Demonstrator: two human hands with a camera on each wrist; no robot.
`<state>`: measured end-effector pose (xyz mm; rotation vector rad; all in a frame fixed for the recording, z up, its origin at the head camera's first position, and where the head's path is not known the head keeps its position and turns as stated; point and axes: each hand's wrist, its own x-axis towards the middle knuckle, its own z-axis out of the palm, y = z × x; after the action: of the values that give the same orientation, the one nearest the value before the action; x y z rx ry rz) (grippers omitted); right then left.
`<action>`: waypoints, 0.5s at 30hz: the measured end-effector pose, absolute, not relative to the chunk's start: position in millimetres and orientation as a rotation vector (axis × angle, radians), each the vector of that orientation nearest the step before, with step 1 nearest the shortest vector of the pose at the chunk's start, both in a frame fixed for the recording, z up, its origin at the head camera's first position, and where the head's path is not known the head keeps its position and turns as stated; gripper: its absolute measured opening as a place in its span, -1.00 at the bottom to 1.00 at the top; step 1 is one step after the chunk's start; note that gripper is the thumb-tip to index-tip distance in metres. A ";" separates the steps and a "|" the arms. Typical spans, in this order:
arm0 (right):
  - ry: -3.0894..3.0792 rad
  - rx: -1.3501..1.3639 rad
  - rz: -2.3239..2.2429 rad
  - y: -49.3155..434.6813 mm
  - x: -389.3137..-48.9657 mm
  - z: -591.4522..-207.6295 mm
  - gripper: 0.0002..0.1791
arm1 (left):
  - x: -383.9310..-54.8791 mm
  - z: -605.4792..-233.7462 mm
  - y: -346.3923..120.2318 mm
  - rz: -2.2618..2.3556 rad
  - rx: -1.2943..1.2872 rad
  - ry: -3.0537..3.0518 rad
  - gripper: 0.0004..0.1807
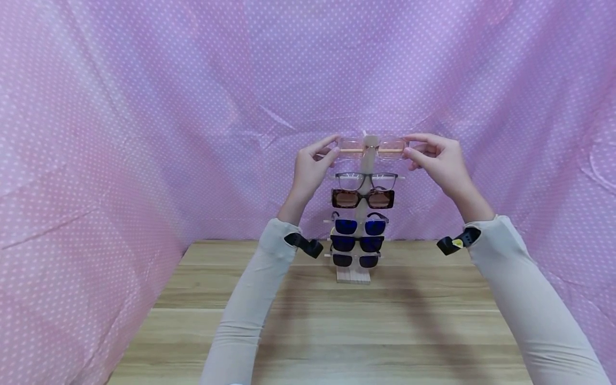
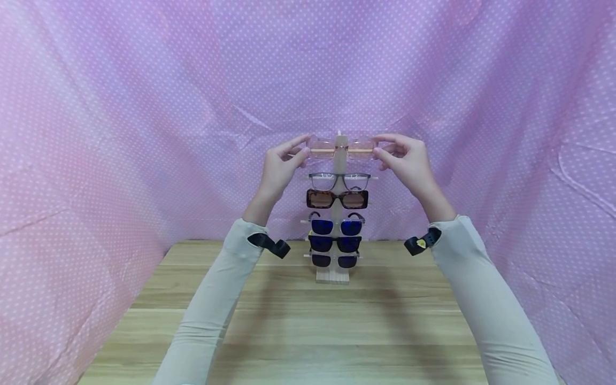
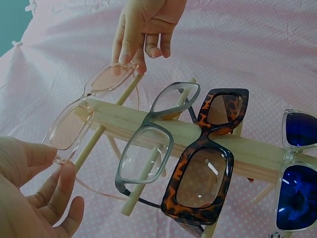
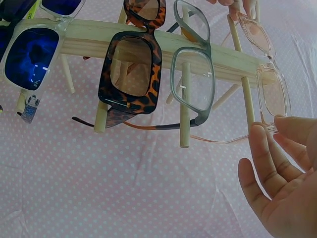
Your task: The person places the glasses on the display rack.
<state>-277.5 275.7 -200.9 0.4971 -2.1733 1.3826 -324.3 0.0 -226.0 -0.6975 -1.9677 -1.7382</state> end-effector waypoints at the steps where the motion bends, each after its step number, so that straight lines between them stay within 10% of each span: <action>1: -2.171 0.500 1.389 276.0 -277.9 -201.5 -0.65 | -324.3 -226.2 0.0 -1.743 -0.693 -1.971 -0.65; 15: -2.154 0.513 1.408 277.8 -279.4 -201.2 -0.62 | -324.8 -224.7 -3.3 -1.742 -0.681 -2.013 -0.61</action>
<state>-279.4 277.8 -201.2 0.5130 -2.1538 1.4076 -324.8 -3.3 -224.7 -0.6810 -2.0127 -1.7417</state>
